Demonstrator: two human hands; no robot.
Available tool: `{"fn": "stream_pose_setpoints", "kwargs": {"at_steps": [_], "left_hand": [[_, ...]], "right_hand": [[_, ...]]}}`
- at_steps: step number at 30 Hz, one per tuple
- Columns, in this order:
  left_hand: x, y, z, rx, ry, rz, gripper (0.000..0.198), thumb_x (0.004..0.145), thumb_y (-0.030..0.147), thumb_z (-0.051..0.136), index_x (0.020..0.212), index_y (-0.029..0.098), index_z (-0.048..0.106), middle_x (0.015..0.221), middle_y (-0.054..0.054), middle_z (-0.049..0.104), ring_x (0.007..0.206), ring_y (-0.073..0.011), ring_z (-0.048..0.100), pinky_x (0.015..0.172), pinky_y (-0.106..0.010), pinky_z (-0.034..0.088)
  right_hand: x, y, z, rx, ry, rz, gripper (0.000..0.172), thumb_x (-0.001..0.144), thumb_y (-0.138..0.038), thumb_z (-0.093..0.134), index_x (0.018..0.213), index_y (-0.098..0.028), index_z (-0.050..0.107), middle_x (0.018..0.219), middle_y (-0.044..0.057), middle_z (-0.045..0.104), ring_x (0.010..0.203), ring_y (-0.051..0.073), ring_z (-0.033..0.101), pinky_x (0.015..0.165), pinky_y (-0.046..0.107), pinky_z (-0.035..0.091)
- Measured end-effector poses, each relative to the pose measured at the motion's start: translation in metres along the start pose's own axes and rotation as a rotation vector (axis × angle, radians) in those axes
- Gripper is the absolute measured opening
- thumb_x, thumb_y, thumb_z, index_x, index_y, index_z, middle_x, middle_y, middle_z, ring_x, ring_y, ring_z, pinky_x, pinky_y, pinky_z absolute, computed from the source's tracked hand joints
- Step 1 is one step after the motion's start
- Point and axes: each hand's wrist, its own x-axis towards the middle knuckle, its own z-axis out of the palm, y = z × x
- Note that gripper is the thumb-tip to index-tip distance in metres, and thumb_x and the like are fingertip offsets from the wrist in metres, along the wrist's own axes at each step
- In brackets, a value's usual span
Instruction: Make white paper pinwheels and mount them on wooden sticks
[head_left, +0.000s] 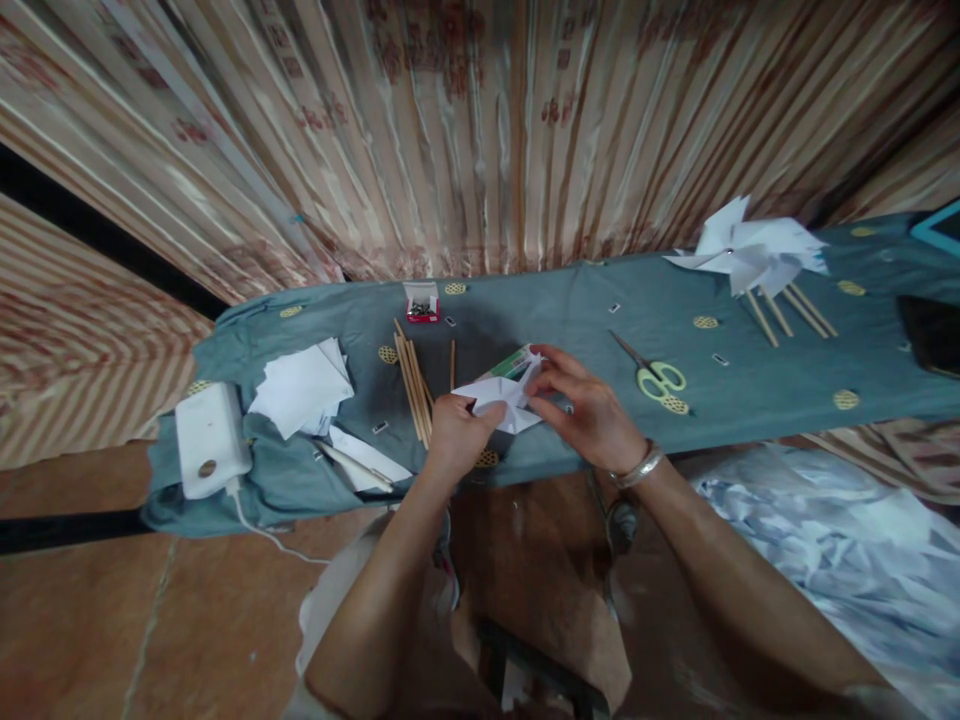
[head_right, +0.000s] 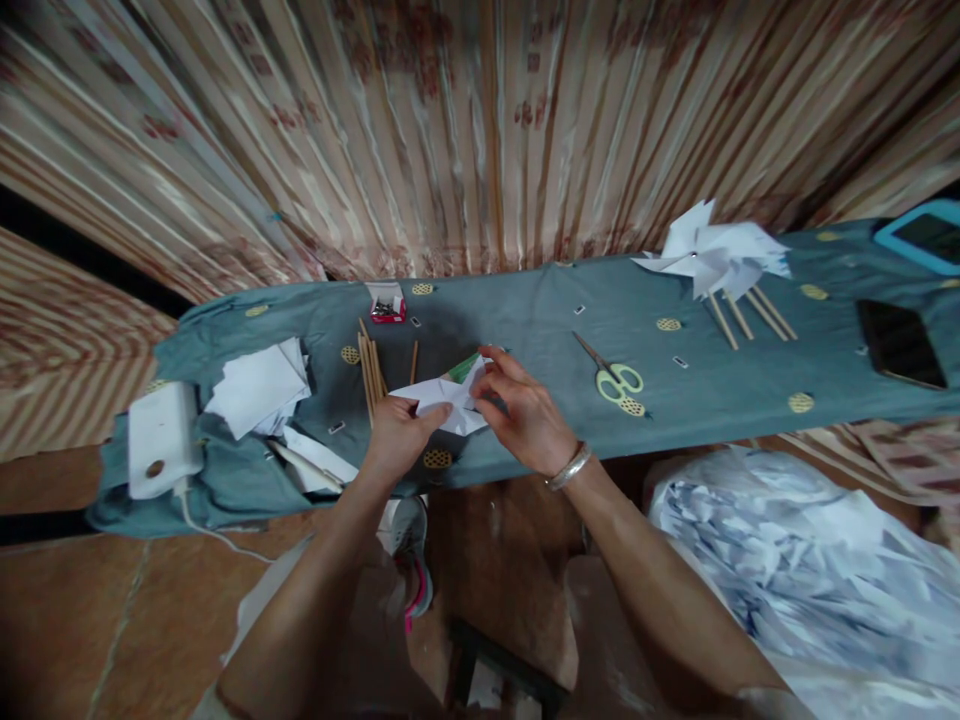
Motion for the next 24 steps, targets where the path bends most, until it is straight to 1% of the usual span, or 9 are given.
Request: {"fn": "stream_pose_setpoints", "kwargs": {"at_steps": [3,6,11,14,18,20,24], "left_hand": [[-0.0013,0.0005,-0.0013,0.062,0.025,0.051,0.015,0.064,0.020,0.064,0.072,0.013,0.074,0.068,0.001,0.068,0.059,-0.0136,0.058,0.055,-0.022,0.044],[-0.0022,0.0011,-0.0027,0.119,0.072,0.090,0.012,0.064,0.019,0.065,0.070,0.013,0.074,0.068,0.000,0.067,0.059,-0.0141,0.058,0.053,-0.022,0.042],[-0.0026,0.0014,-0.0017,0.111,0.079,0.128,0.008,0.063,0.016,0.065,0.065,0.014,0.073,0.067,0.000,0.067,0.061,-0.0148,0.059,0.055,-0.021,0.042],[-0.0031,0.0013,0.0002,0.102,0.077,0.124,0.006,0.064,0.016,0.066,0.064,0.014,0.071,0.065,-0.001,0.067,0.059,-0.0149,0.059,0.054,-0.022,0.042],[-0.0037,0.0015,0.0009,0.103,0.073,0.142,0.005,0.064,0.016,0.066,0.064,0.016,0.071,0.062,-0.001,0.065,0.060,-0.0159,0.059,0.055,-0.023,0.042],[-0.0039,0.0018,0.0004,0.104,0.071,0.156,0.006,0.064,0.015,0.065,0.066,0.016,0.070,0.063,0.000,0.065,0.060,-0.0161,0.059,0.056,-0.023,0.043],[-0.0043,0.0023,-0.0004,0.117,0.078,0.175,0.006,0.064,0.015,0.065,0.067,0.017,0.070,0.066,-0.001,0.067,0.062,-0.0171,0.061,0.060,-0.024,0.044]], "right_hand": [[0.0007,0.0001,0.0002,0.011,-0.023,0.000,0.008,0.083,-0.016,0.055,0.083,-0.022,0.061,0.140,0.011,0.050,0.127,0.025,0.051,0.105,0.043,0.042],[0.0008,-0.0008,-0.0007,0.029,-0.059,-0.002,0.009,0.082,-0.016,0.056,0.081,-0.023,0.060,0.140,0.009,0.049,0.130,0.026,0.048,0.106,0.045,0.041],[-0.0013,-0.0010,0.0011,-0.017,-0.047,-0.031,0.009,0.082,-0.018,0.058,0.089,-0.024,0.061,0.143,0.007,0.047,0.132,0.027,0.045,0.109,0.048,0.038],[-0.0020,-0.0012,0.0035,-0.072,-0.022,-0.059,0.010,0.083,-0.017,0.056,0.090,-0.022,0.061,0.143,0.009,0.046,0.133,0.028,0.043,0.111,0.049,0.035],[-0.0012,-0.0022,0.0051,-0.126,-0.040,-0.108,0.007,0.085,-0.017,0.053,0.086,-0.019,0.060,0.143,0.014,0.044,0.134,0.028,0.040,0.112,0.047,0.034],[-0.0008,-0.0030,0.0052,-0.142,-0.046,-0.134,0.007,0.086,-0.017,0.052,0.084,-0.019,0.059,0.144,0.014,0.042,0.137,0.028,0.035,0.113,0.048,0.032],[-0.0007,-0.0040,0.0051,-0.125,-0.056,-0.156,0.005,0.085,-0.018,0.054,0.082,-0.021,0.058,0.146,0.010,0.040,0.143,0.028,0.024,0.115,0.052,0.028]]}}
